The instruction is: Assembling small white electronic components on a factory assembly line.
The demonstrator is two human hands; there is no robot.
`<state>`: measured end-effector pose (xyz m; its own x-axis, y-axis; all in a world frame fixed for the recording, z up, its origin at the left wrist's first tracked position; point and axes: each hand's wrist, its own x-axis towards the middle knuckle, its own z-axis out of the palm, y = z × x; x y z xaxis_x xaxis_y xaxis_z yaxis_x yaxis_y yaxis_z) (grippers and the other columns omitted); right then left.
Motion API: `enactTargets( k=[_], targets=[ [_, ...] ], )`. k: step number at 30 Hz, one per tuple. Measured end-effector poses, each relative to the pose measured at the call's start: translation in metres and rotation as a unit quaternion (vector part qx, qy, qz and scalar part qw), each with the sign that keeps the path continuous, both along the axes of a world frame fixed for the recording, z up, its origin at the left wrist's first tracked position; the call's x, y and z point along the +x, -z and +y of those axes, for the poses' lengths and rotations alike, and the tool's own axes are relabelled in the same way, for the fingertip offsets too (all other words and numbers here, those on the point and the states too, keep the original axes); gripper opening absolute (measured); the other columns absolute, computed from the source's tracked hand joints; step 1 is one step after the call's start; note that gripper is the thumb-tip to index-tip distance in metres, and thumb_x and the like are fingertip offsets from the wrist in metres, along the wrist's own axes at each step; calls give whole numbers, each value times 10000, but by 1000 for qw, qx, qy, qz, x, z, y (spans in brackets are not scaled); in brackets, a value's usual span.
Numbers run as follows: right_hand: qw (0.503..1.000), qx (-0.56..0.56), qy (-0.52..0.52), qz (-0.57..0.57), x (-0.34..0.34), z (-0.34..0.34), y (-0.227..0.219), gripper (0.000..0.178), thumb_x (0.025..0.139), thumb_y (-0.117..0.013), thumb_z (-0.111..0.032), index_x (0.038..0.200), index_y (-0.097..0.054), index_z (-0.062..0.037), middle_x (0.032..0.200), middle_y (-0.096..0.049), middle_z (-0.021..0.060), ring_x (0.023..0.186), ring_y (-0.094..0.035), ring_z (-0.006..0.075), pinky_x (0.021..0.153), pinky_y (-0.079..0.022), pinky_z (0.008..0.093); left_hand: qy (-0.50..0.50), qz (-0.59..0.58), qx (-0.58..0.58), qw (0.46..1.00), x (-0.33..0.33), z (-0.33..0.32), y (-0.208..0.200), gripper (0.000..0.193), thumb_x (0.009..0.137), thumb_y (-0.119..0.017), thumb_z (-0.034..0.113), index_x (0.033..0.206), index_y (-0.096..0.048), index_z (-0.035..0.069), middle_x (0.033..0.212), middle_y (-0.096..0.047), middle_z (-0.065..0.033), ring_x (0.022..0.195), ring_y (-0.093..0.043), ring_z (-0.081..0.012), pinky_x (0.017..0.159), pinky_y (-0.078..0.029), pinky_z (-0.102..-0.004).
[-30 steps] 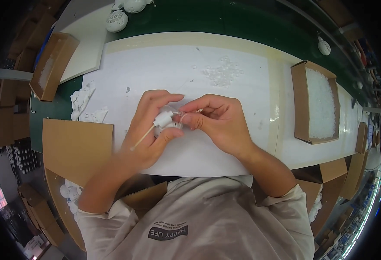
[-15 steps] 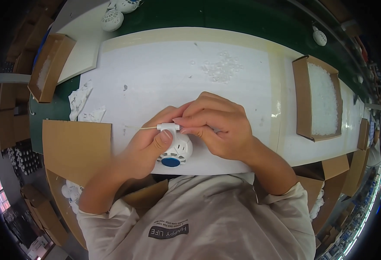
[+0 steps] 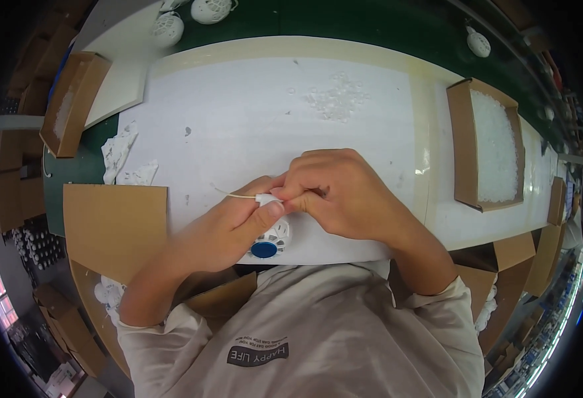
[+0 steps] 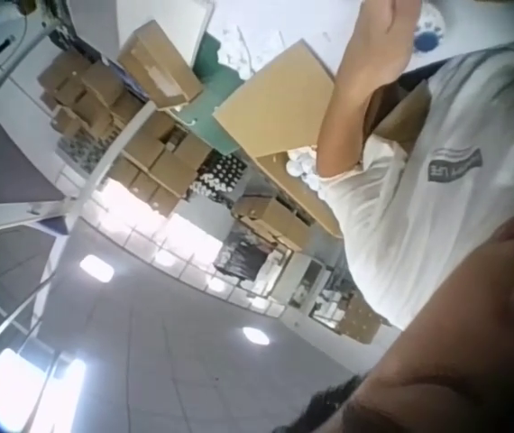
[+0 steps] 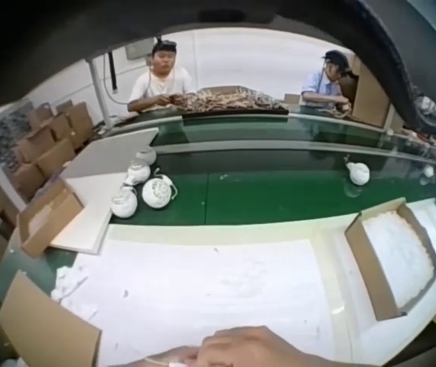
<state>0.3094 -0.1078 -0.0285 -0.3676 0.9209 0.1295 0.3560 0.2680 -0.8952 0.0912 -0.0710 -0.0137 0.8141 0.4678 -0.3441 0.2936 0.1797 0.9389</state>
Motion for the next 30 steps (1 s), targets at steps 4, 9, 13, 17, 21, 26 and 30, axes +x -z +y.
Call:
enactTargets(
  k=[4, 9, 13, 17, 21, 26, 30],
  targets=[
    [995, 37, 16, 87, 6, 7, -15, 191, 733, -761, -19, 909, -687, -27, 860, -682, 88, 820, -640, 261, 714, -500, 331, -98, -2, -122, 988, -8, -1, 3, 604, 1043, -460, 460, 1377, -488, -42, 1346, -523, -118, 1116, -567, -154, 987, -427, -284],
    [982, 39, 91, -163, 42, -10, -45, 238, 734, -769, -38, 955, -680, -32, 900, -651, 85, 857, -609, 268, 748, -495, 352, -200, -117, -154, 961, -15, 21, 14, 615, 1028, -461, 472, 1401, -474, -16, 1254, -563, -106, 1039, -611, -162, 901, -498, -291],
    [977, 30, -40, -209, 23, -60, -7, 177, 741, -731, 35, 894, -660, -21, 951, -584, 77, 857, -568, 249, 737, -501, 375, -258, -118, -121, 951, -16, 27, 13, 597, 1030, -444, 462, 1400, -479, -5, 1202, -572, -97, 1023, -627, -188, 859, -531, -311],
    [983, 58, -25, -170, 26, -82, 10, 197, 746, -704, 86, 918, -675, -4, 935, -605, 81, 846, -585, 257, 697, -501, 340, -252, -99, -101, 957, -12, 23, 11, 587, 1029, -450, 445, 1406, -473, -5, 1196, -566, -104, 1049, -626, -209, 861, -547, -350],
    [992, 74, 52, -90, 32, -65, 4, 252, 731, -708, 116, 964, -690, 22, 874, -633, 87, 802, -603, 246, 658, -502, 325, -232, -118, -151, 954, -7, 21, 1, 573, 1013, -509, 400, 1413, -457, -7, 1234, -558, -116, 1092, -617, -222, 887, -552, -386],
    [989, 101, 83, -73, 33, -27, -40, 283, 713, -734, 113, 984, -705, 38, 868, -687, 108, 759, -632, 227, 646, -508, 310, -215, -143, -255, 932, -4, 15, -7, 651, 958, -612, 381, 1443, -383, 13, 1273, -521, -119, 1111, -612, -270, 883, -558, -452],
    [991, 109, 71, -23, 17, -9, -62, 219, 740, -752, 101, 946, -715, 35, 906, -725, 121, 773, -675, 201, 682, -537, 294, -198, -198, -219, 934, -18, 16, 12, 573, 916, -685, 259, 1386, -451, 29, 1297, -497, -114, 1134, -579, -260, 952, -507, -430]
  ],
)
